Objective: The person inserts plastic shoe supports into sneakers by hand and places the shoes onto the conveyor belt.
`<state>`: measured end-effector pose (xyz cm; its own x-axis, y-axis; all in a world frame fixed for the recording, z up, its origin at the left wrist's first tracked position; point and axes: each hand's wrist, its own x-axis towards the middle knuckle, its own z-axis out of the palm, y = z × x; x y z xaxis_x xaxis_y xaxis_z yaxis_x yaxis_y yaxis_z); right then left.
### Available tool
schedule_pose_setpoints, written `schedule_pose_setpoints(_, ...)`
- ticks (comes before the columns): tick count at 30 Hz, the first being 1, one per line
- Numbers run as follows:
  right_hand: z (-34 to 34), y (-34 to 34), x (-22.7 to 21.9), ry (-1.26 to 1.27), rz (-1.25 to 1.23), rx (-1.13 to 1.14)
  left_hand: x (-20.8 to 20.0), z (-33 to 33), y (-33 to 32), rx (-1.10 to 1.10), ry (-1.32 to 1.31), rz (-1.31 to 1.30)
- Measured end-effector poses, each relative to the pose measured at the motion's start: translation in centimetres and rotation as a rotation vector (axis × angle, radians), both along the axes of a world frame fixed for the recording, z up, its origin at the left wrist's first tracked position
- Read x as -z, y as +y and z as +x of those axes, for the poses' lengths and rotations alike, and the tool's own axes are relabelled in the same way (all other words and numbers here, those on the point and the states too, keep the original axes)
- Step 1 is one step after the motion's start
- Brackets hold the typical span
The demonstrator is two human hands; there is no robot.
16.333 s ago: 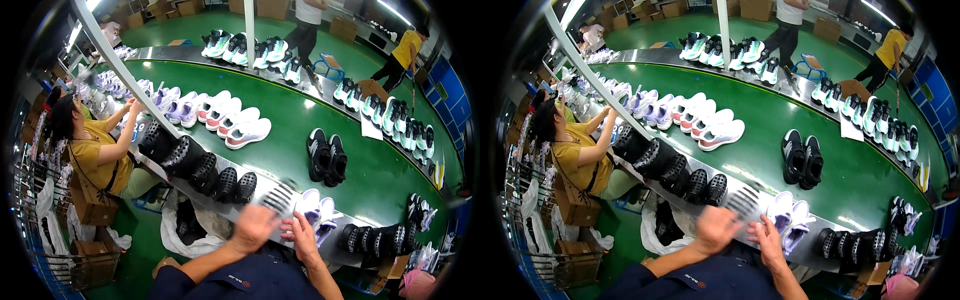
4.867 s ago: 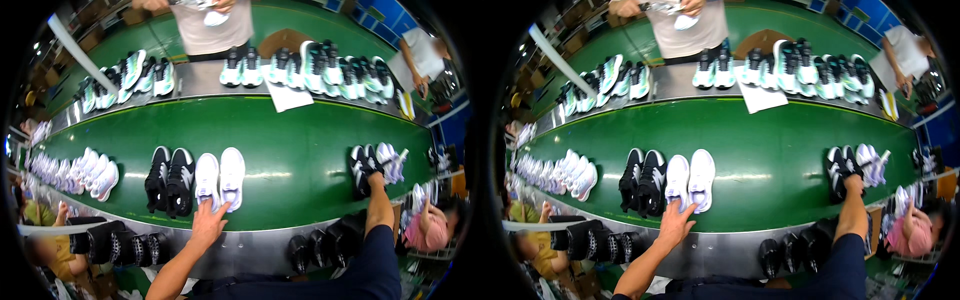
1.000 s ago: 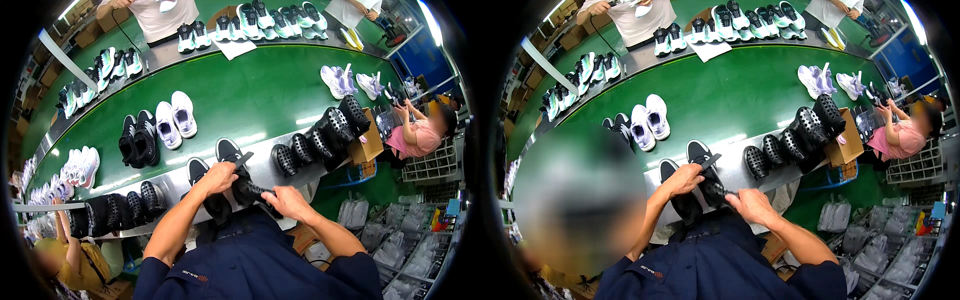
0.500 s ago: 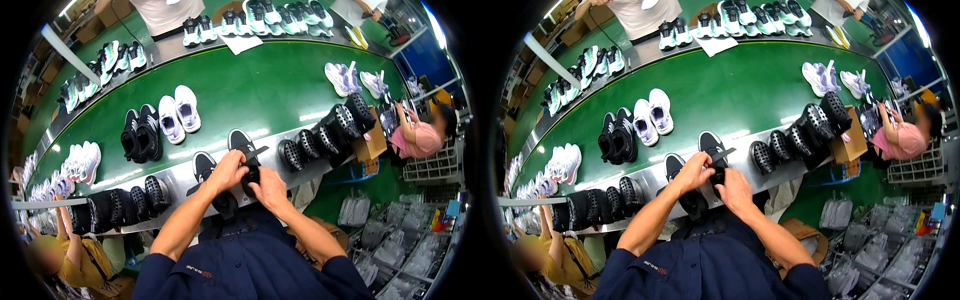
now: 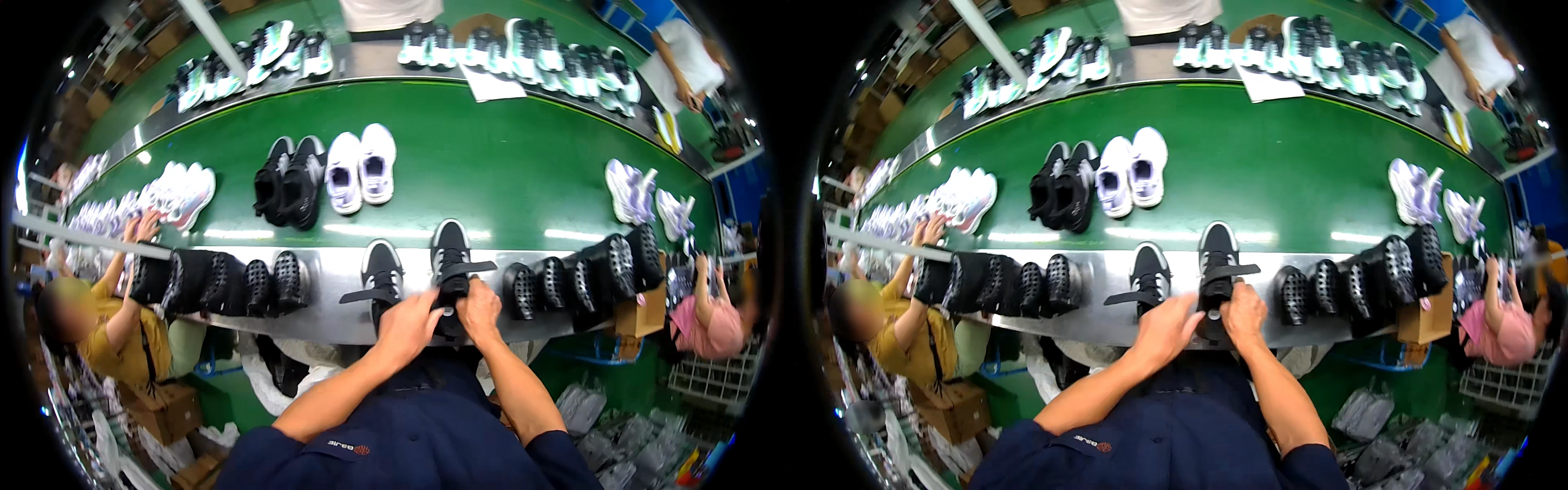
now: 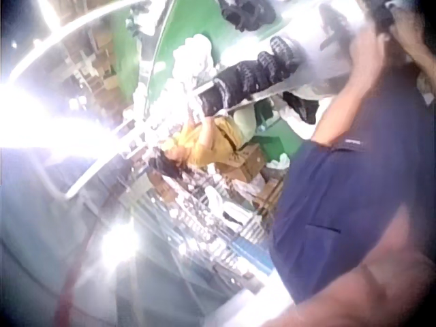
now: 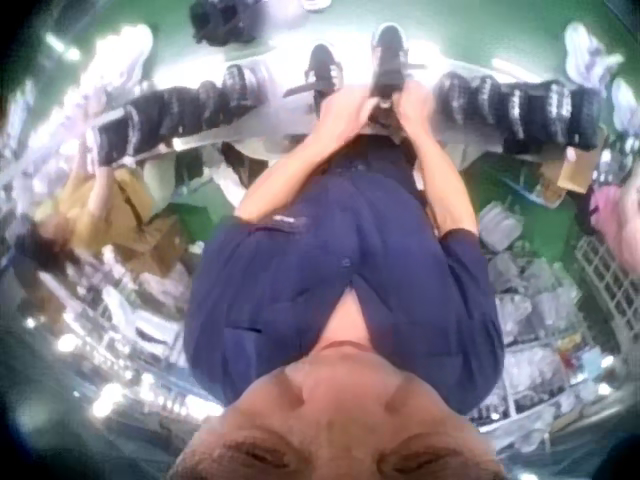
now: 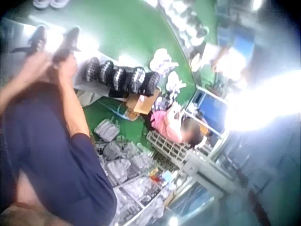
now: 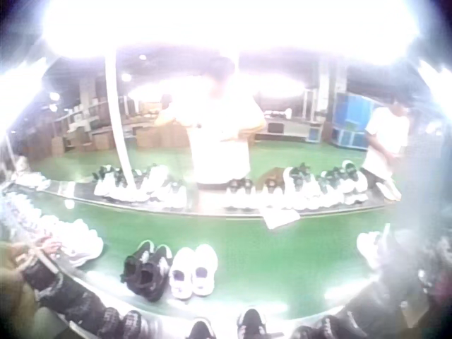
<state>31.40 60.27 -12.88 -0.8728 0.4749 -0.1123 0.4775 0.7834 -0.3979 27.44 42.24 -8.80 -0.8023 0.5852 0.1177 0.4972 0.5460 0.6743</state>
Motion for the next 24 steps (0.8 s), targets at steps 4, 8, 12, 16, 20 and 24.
schedule_pose_setpoints(4, 1.3, -0.1, -0.9, -0.039, -0.070, -0.135, -2.4, 3.5, -8.5, -0.441, -0.319, -0.430)
schedule_pose_setpoints(8, 2.1, -1.2, -0.2, -0.030, -0.045, -0.195, 5.0, 2.2, -6.2, -0.329, -0.300, -0.051)
schedule_pose_setpoints(12, 1.6, -1.3, -3.3, -0.207, -0.036, -0.158, 5.0, 0.4, -5.6, -0.336, -0.321, 0.098)
schedule_pose_setpoints(16, 2.7, -1.2, -10.5, -0.324, -0.126, -0.254, -1.4, -0.2, -14.4, -0.591, 0.101, 0.044)
schedule_pose_setpoints(20, 1.7, -4.7, -12.6, -0.234, -0.484, -0.217, -6.3, -3.0, -25.4, -1.053, 0.507, -0.280)
schedule_pose_setpoints(24, -0.8, -9.5, -11.3, -0.255, -0.510, -0.362, -3.9, -5.8, -30.7, -1.088, 0.453, -0.412)
